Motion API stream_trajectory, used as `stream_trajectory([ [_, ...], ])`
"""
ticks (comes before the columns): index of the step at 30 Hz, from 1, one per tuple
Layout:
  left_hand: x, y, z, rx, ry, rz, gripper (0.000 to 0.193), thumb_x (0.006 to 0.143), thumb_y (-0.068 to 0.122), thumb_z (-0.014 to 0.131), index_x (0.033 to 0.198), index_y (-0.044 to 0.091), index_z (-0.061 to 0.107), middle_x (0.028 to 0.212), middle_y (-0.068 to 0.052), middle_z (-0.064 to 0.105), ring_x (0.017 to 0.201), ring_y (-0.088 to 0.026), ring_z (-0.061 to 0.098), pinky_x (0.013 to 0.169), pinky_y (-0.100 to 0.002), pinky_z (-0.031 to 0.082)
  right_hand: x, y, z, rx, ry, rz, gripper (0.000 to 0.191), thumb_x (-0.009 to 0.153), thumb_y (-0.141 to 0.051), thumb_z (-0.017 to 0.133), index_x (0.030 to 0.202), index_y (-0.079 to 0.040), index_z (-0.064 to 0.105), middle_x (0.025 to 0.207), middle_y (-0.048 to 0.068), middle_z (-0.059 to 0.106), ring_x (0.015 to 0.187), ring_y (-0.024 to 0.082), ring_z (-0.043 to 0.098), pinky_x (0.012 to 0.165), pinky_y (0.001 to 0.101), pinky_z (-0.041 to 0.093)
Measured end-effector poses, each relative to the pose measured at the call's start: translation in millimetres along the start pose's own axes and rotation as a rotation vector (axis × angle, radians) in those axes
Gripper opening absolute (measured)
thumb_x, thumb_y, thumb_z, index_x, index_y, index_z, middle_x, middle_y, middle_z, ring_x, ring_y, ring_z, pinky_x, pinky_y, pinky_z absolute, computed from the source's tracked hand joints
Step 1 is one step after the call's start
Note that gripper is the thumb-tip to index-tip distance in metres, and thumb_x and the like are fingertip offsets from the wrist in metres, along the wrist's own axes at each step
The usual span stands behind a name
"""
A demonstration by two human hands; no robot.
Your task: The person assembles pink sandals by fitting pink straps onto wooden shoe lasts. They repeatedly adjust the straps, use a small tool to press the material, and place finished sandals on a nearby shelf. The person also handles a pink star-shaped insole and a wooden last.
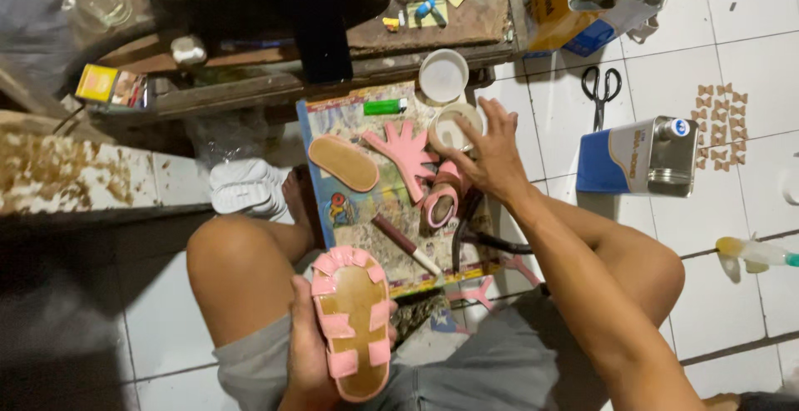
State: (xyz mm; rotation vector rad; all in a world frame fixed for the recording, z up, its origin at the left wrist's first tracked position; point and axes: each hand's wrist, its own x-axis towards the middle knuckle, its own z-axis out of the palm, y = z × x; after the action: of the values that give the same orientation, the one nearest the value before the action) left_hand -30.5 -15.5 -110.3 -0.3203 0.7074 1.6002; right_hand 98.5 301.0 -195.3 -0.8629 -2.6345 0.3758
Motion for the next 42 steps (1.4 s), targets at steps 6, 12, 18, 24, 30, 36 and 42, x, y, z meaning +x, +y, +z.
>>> stream_trajectory([
  [6, 24, 6, 14, 0.049, -0.061, 0.08, 0.075, 0.094, 0.073, 0.038, 0.136, 0.012, 0.047, 0.114, -0.013, 0.062, 0.086, -0.028, 0.07, 0.062, -0.042, 0.06, -2, 8, -16, 0.007, 0.046, -0.11, 0.035, 0.088, -0.03, 0.08, 0.113, -0.007, 0.073, 0.154, 0.021, 0.044, 0.147, 0.044, 0.037, 0.124, 0.0577, 0.029],
  [12, 40, 10, 61, 0.055, -0.2, 0.044, 0.071, 0.097, 0.067, 0.034, 0.14, 0.012, 0.047, 0.12, -0.009, 0.06, 0.089, -0.02, 0.066, 0.071, -0.036, 0.06, -57, -50, -68, 1.206, 0.075, 0.281, 0.033, 0.111, -0.027, 0.051, 0.112, -0.003, 0.073, 0.153, 0.019, 0.05, 0.147, 0.036, 0.048, 0.123, 0.0505, 0.04],
  [18, 25, -4, 91, 0.33, -0.155, 0.012, 0.072, 0.099, 0.066, 0.031, 0.129, 0.007, 0.06, 0.105, -0.011, 0.07, 0.084, -0.019, 0.071, 0.073, -0.035, 0.062, -110, -136, -91, 1.16, 0.142, 0.277, 0.059, 0.107, -0.053, 0.047, 0.123, 0.002, 0.061, 0.158, 0.027, 0.036, 0.15, 0.04, 0.033, 0.124, 0.0523, 0.024],
  [24, 9, -10, 76, 0.494, -0.072, 0.003, 0.066, 0.105, 0.056, 0.04, 0.125, -0.001, 0.066, 0.105, -0.013, 0.074, 0.087, -0.017, 0.073, 0.077, -0.033, 0.061, -134, -149, -80, 0.411, 0.218, 0.075, 0.082, 0.102, -0.077, 0.034, 0.14, -0.009, 0.057, 0.161, 0.033, 0.03, 0.155, 0.046, 0.019, 0.124, 0.0606, 0.009],
  [30, -8, -11, 59, 0.339, -0.272, 0.002, 0.064, 0.105, 0.057, 0.041, 0.117, -0.001, 0.064, 0.086, -0.014, 0.072, 0.059, -0.018, 0.07, 0.048, -0.029, 0.058, -157, -165, -93, 0.28, 0.185, -0.248, 0.088, 0.091, -0.084, 0.02, 0.136, -0.03, 0.073, 0.165, 0.027, 0.036, 0.155, 0.045, 0.016, 0.128, 0.0692, -0.006],
  [36, -1, -16, 67, 0.251, 0.013, 0.1, 0.064, 0.104, 0.055, 0.042, 0.123, -0.002, 0.064, 0.097, -0.013, 0.073, 0.075, -0.019, 0.073, 0.065, -0.032, 0.061, -169, -182, -95, 0.462, 0.15, -0.111, 0.096, 0.096, -0.085, 0.013, 0.133, -0.018, 0.07, 0.165, 0.03, 0.028, 0.159, 0.047, 0.012, 0.129, 0.0605, -0.004],
  [42, -15, -5, 55, 0.371, -0.069, 0.239, 0.062, 0.106, 0.05, 0.04, 0.128, -0.003, 0.064, 0.11, -0.015, 0.073, 0.09, -0.019, 0.075, 0.078, -0.034, 0.064, -184, -181, -104, 0.787, 0.124, -0.03, 0.084, 0.102, -0.077, 0.019, 0.125, -0.017, 0.073, 0.163, 0.027, 0.033, 0.16, 0.044, 0.017, 0.133, 0.0577, 0.008],
])
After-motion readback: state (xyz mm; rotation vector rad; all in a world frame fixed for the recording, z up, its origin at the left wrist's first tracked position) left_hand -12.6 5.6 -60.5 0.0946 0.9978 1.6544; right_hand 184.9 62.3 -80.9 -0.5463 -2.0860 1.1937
